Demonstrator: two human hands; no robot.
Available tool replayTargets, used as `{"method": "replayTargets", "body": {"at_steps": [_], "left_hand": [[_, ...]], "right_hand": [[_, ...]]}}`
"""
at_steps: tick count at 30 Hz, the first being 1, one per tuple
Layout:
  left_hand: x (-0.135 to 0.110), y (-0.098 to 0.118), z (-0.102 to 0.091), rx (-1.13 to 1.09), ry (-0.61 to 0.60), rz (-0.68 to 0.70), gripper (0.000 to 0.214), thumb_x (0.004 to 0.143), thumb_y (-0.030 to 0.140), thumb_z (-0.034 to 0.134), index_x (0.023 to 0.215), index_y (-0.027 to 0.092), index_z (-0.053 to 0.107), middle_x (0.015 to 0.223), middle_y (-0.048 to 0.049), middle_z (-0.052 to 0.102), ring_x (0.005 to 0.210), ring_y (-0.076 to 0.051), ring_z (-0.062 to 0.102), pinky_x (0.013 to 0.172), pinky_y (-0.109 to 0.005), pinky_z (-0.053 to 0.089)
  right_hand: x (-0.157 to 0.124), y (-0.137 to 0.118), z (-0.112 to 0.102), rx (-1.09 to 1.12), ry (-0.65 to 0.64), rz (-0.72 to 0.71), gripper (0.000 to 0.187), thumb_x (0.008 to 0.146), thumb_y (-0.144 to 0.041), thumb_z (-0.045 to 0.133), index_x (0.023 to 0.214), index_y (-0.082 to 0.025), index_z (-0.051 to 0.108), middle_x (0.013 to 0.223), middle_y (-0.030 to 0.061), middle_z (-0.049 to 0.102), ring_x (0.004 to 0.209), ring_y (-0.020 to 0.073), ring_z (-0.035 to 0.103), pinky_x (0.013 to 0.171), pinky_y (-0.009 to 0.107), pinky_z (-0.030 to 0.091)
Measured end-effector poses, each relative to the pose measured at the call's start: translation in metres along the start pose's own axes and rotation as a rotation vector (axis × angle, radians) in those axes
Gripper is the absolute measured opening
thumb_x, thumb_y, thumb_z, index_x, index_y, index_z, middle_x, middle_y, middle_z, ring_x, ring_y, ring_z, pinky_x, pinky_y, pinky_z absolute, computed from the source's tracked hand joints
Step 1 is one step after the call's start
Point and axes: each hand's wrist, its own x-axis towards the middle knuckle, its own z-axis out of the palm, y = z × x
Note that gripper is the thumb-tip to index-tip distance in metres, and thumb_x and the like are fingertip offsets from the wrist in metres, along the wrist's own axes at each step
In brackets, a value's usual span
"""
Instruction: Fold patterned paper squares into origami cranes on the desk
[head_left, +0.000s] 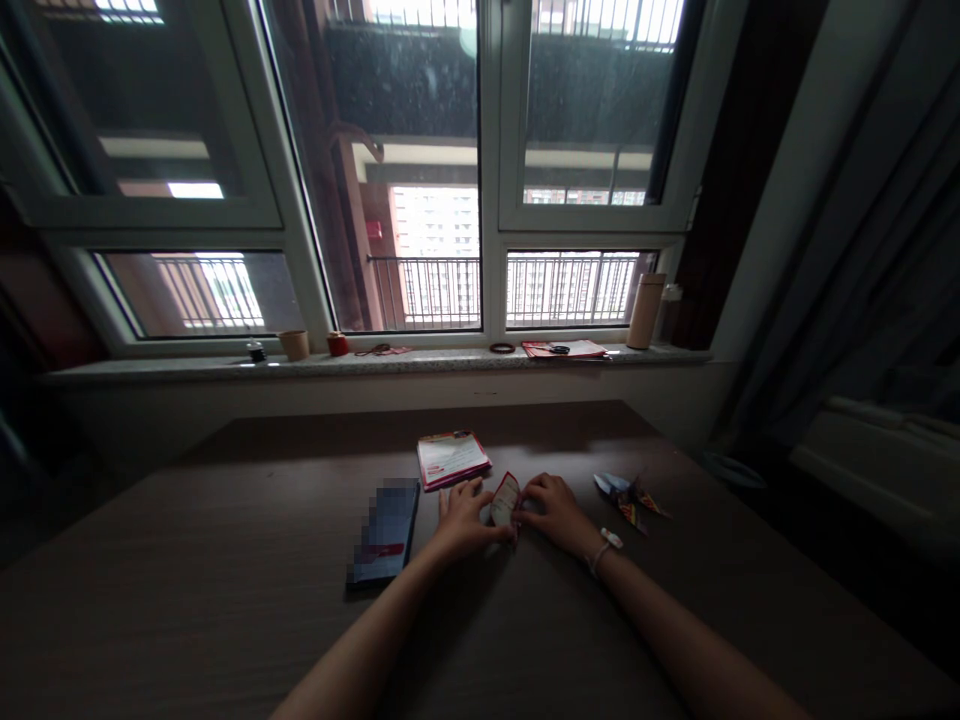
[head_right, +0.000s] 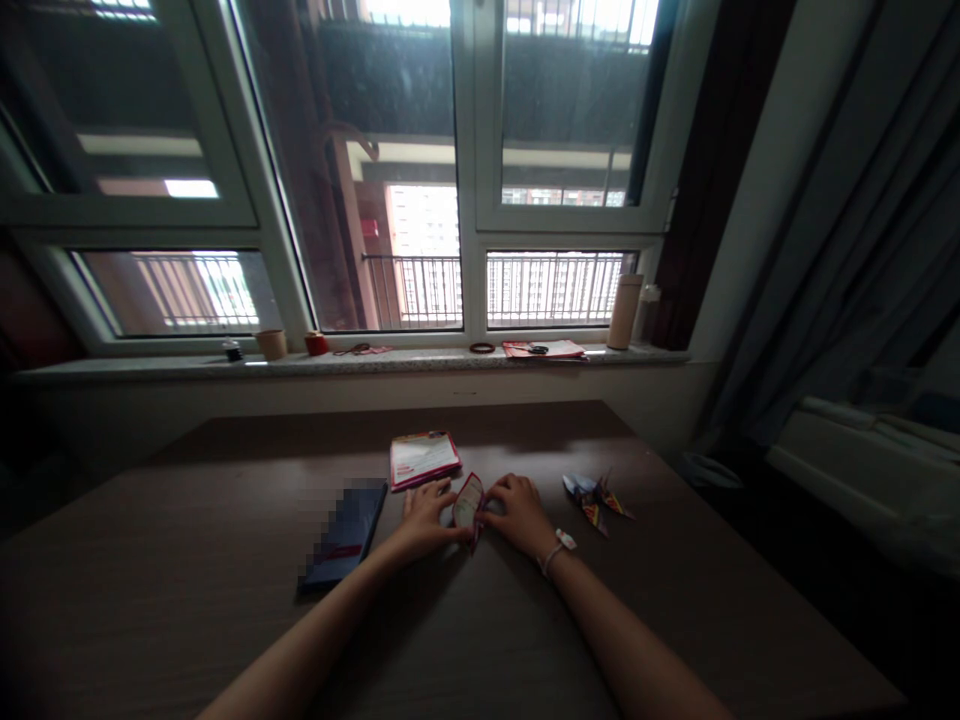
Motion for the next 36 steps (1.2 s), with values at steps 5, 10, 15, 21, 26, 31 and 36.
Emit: {"method": "replayTargets", "body": {"at_steps": [5,10,15,21,26,31,36], "left_hand": [[-0.001,0.001,0.000,0.017,-0.003,-0.018,0.077,0.062,0.064,0.072,0.130,0.030,0.060,0.157,-0.0113,0.033,0.146,-0.037,0.022,0.118,-0.062,0.006],[-0.002,0.002,0.000,0.033,-0.002,-0.021,0.081,0.059,0.067,0.073,0.131,0.030,0.059,0.157,-0.0121,0.032,0.147,-0.037,0.022,0.118,-0.062,0.007],[-0.003,0.005,-0.001,0.040,0.000,-0.021,0.081,0.058,0.067,0.074,0.130,0.031,0.060,0.157,-0.0113,0.033,0.147,-0.037,0.022,0.118,-0.062,0.008],[-0.003,0.006,-0.002,0.034,-0.009,-0.017,0.084,0.057,0.068,0.074,0.131,0.030,0.059,0.158,-0.0128,0.031,0.147,-0.038,0.020,0.117,-0.064,0.006],[-0.003,0.006,-0.002,0.034,-0.017,-0.016,0.086,0.057,0.068,0.073,0.132,0.029,0.059,0.158,-0.0128,0.030,0.147,-0.038,0.020,0.117,-0.064,0.006],[-0.002,0.006,-0.002,0.040,-0.022,-0.023,0.088,0.058,0.069,0.072,0.134,0.029,0.057,0.158,-0.0120,0.030,0.147,-0.040,0.019,0.117,-0.063,0.006],[-0.002,0.003,-0.001,0.033,-0.016,-0.024,0.086,0.057,0.068,0.074,0.133,0.031,0.058,0.158,-0.0111,0.032,0.146,-0.037,0.021,0.118,-0.061,0.007]], "right_hand": [[0.001,0.001,0.002,0.002,-0.006,0.002,0.025,0.081,-0.041,0.070,0.100,-0.025,0.073,0.108,0.0063,0.062,0.107,0.0239,0.052,0.096,0.036,0.038],[0.002,0.003,0.004,-0.021,-0.005,-0.003,0.026,0.082,-0.041,0.069,0.102,-0.026,0.073,0.109,0.0064,0.061,0.108,0.0240,0.052,0.096,0.036,0.038],[0.001,0.003,0.004,-0.024,-0.001,0.000,0.026,0.082,-0.040,0.070,0.103,-0.026,0.072,0.110,0.0062,0.061,0.108,0.0238,0.051,0.097,0.037,0.037],[0.000,0.000,0.003,-0.041,0.006,0.003,0.024,0.083,-0.039,0.068,0.104,-0.026,0.072,0.110,0.0058,0.062,0.109,0.0239,0.051,0.098,0.038,0.035],[0.000,-0.003,0.003,-0.057,0.011,0.016,0.023,0.082,-0.040,0.069,0.100,-0.025,0.072,0.108,0.0065,0.062,0.107,0.0243,0.052,0.097,0.038,0.036],[0.002,-0.001,0.003,-0.026,0.020,0.007,0.021,0.081,-0.039,0.071,0.097,-0.024,0.073,0.106,0.0062,0.062,0.106,0.0238,0.053,0.096,0.037,0.037],[0.005,0.012,0.000,0.095,-0.045,-0.014,0.018,0.077,-0.033,0.075,0.094,-0.025,0.075,0.108,0.0047,0.066,0.108,0.0229,0.055,0.098,0.036,0.037]]}}
